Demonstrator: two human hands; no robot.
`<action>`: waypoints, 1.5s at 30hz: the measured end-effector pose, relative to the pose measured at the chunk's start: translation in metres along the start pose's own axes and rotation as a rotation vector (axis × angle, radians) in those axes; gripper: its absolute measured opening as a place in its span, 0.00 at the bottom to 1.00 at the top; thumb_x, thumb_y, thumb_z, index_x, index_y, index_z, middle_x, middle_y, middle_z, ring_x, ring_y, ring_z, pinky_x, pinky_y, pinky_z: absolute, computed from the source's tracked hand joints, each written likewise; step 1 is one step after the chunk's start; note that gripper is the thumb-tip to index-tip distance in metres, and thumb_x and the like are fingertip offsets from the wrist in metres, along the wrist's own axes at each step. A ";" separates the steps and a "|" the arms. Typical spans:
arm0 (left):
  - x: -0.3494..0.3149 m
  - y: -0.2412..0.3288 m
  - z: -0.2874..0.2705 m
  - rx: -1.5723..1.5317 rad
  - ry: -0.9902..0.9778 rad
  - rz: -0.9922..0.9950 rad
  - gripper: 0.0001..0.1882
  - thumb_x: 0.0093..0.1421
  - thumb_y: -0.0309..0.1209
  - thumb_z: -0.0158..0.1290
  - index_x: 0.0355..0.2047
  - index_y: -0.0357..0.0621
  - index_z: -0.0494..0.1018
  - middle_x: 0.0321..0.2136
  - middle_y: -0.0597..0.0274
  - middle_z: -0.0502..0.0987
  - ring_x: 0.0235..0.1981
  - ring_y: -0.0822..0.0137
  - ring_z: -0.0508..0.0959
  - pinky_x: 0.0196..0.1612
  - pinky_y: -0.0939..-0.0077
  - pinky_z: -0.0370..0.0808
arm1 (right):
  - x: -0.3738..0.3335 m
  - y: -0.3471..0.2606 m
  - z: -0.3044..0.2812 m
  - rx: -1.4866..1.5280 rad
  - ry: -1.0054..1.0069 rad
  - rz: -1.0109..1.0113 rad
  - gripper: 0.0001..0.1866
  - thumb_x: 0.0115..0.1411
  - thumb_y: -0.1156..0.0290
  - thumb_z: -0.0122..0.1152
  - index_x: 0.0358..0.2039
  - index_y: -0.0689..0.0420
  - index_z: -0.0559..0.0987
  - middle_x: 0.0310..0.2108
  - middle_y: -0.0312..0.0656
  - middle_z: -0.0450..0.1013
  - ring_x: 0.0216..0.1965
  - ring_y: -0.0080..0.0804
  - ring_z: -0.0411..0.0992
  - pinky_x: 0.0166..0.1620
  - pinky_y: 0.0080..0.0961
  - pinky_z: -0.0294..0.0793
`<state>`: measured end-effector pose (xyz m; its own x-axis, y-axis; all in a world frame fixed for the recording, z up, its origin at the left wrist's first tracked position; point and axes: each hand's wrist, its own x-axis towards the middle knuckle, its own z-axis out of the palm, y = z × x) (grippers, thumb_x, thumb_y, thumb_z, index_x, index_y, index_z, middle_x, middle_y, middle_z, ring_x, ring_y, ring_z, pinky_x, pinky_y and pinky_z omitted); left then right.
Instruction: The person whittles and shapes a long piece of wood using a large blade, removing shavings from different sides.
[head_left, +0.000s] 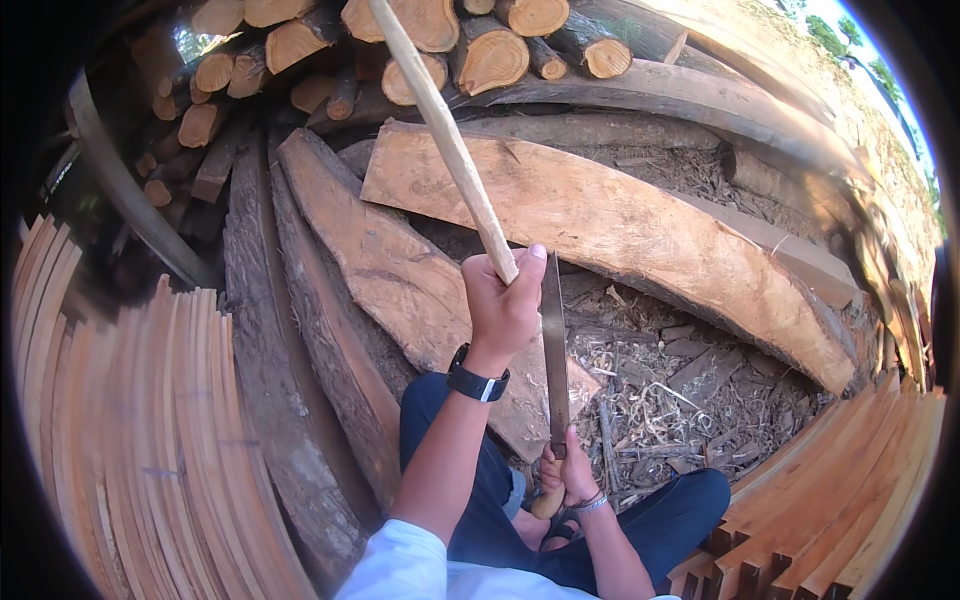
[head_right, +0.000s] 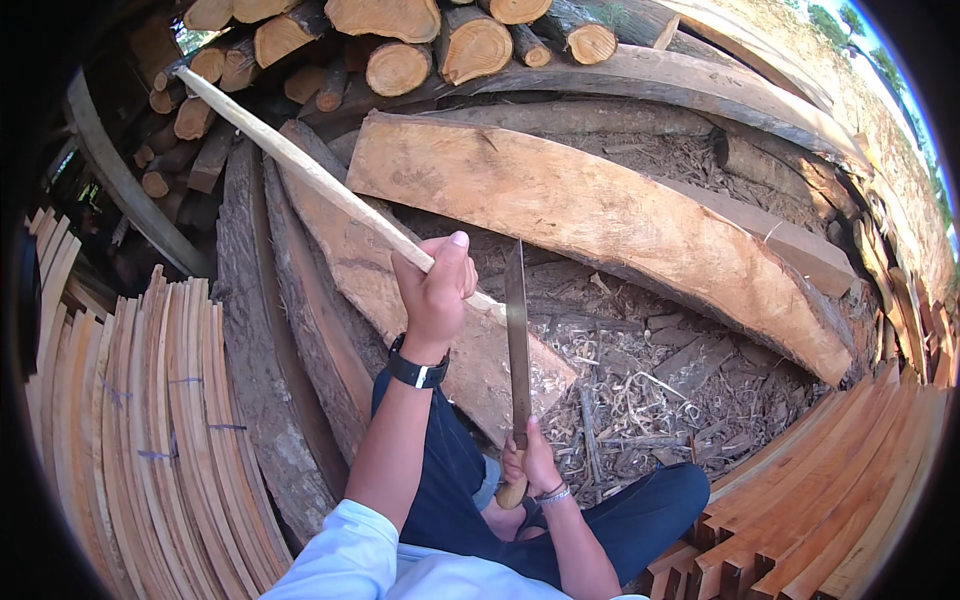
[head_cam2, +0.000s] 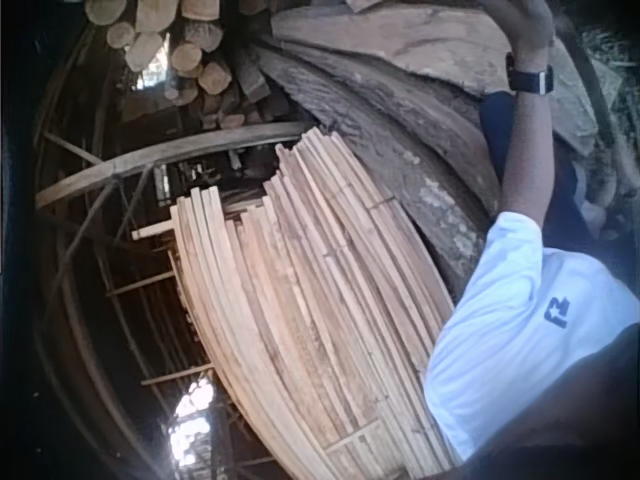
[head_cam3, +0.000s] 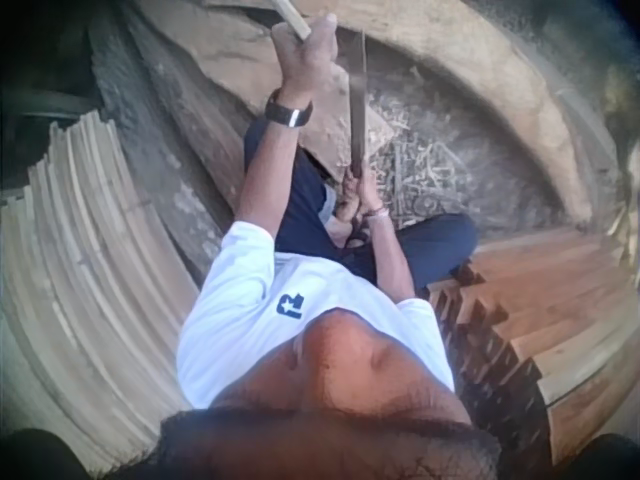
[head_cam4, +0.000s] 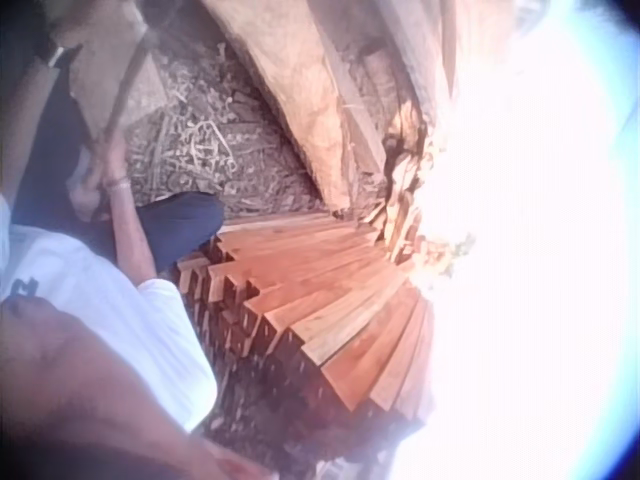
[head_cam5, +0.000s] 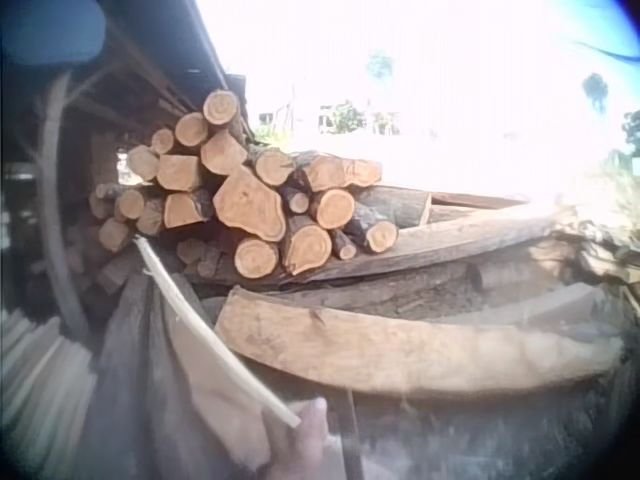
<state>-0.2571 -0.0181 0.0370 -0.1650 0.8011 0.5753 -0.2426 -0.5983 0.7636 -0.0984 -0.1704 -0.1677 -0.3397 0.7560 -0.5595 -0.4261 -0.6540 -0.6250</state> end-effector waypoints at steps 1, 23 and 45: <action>0.000 0.003 0.000 0.031 0.005 0.007 0.27 0.65 0.30 0.47 0.08 0.46 0.54 0.06 0.72 0.55 0.07 0.79 0.55 0.13 0.79 0.52 | -0.004 -0.006 0.000 0.118 -0.076 0.053 0.33 0.66 0.36 0.32 0.23 0.54 0.64 0.12 0.34 0.57 0.09 0.23 0.55 0.13 0.21 0.58; -0.004 0.006 -0.004 0.012 0.080 0.003 0.27 0.65 0.29 0.46 0.08 0.45 0.55 0.06 0.71 0.57 0.07 0.78 0.54 0.13 0.78 0.51 | -0.030 -0.036 0.026 -0.656 0.222 -0.615 0.29 0.71 0.56 0.34 0.17 0.61 0.68 0.09 0.37 0.63 0.10 0.26 0.63 0.16 0.25 0.60; -0.013 0.008 -0.008 -0.081 0.061 -0.042 0.25 0.64 0.32 0.48 0.10 0.42 0.57 0.08 0.72 0.60 0.10 0.81 0.59 0.15 0.80 0.53 | -0.028 -0.019 0.023 -0.093 0.007 -0.094 0.32 0.67 0.38 0.32 0.24 0.56 0.65 0.13 0.33 0.59 0.09 0.22 0.57 0.13 0.20 0.59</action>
<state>-0.2647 -0.0335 0.0336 -0.2102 0.8261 0.5229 -0.3268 -0.5635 0.7587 -0.1000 -0.1783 -0.1276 -0.2958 0.8140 -0.4998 -0.3762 -0.5802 -0.7224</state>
